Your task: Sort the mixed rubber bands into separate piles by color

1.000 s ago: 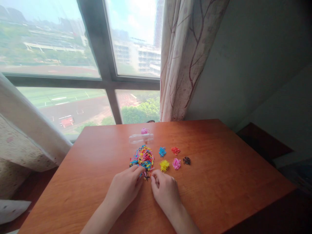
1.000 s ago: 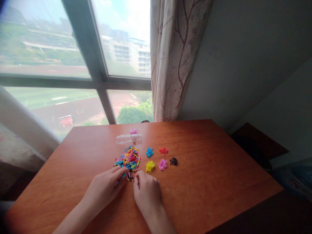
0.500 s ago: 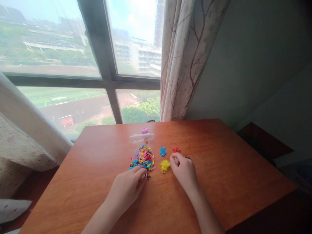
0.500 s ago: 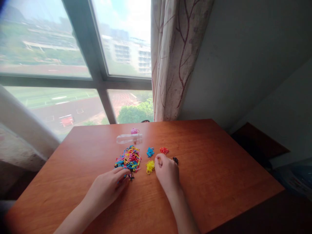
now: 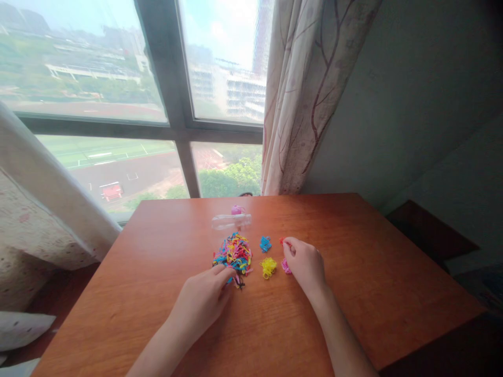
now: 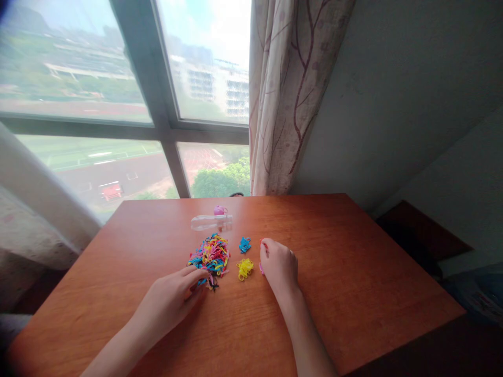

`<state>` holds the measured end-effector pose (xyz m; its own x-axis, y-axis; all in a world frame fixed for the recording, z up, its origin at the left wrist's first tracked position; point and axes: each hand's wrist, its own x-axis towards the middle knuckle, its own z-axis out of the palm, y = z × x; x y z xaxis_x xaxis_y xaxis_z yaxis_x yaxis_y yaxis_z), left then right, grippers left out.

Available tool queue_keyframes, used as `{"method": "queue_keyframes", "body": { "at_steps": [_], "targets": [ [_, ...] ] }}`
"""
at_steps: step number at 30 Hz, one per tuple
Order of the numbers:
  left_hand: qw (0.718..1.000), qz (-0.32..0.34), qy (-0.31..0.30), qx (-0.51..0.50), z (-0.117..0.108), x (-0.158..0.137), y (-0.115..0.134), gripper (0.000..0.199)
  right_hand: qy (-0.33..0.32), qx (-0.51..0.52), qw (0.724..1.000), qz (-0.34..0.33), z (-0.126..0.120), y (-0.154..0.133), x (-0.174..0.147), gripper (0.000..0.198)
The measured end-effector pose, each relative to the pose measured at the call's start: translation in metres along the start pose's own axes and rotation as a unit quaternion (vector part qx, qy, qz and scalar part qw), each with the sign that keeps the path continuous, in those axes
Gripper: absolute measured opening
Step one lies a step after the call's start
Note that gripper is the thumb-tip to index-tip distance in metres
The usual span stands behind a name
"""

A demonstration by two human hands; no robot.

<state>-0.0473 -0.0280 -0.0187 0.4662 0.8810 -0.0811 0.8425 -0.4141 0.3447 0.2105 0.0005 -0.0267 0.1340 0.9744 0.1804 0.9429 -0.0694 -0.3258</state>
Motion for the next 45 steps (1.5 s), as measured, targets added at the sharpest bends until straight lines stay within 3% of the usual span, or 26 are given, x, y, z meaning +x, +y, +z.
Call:
{"method": "queue_keyframes", "body": {
  "at_steps": [8,14,22,32,38,45],
  "targets": [
    [1.000,0.010,0.004,-0.012,-0.002,0.000,-0.011,0.028,-0.028,0.140,0.982,-0.122,0.022,-0.044,-0.055,0.019],
    [1.000,0.015,-0.002,0.003,0.002,-0.001,-0.007,0.026,-0.054,0.149,0.979,-0.128,0.037,-0.056,-0.076,0.018],
    [0.998,0.032,0.005,0.046,0.009,0.003,0.000,0.025,-0.051,0.142,0.979,-0.139,0.039,-0.054,-0.079,0.017],
    [0.994,0.020,0.107,-0.030,0.006,-0.001,-0.009,0.024,-0.059,0.134,0.980,-0.135,0.037,-0.055,-0.077,0.017],
    [0.986,0.009,0.123,-0.112,0.006,0.002,-0.012,0.021,-0.059,0.145,0.978,-0.134,0.038,-0.054,-0.078,0.016],
    [0.953,-0.016,0.114,-0.279,-0.002,0.010,0.001,0.021,-0.063,0.134,0.980,-0.132,0.038,-0.056,-0.077,0.015]
  ]
}}
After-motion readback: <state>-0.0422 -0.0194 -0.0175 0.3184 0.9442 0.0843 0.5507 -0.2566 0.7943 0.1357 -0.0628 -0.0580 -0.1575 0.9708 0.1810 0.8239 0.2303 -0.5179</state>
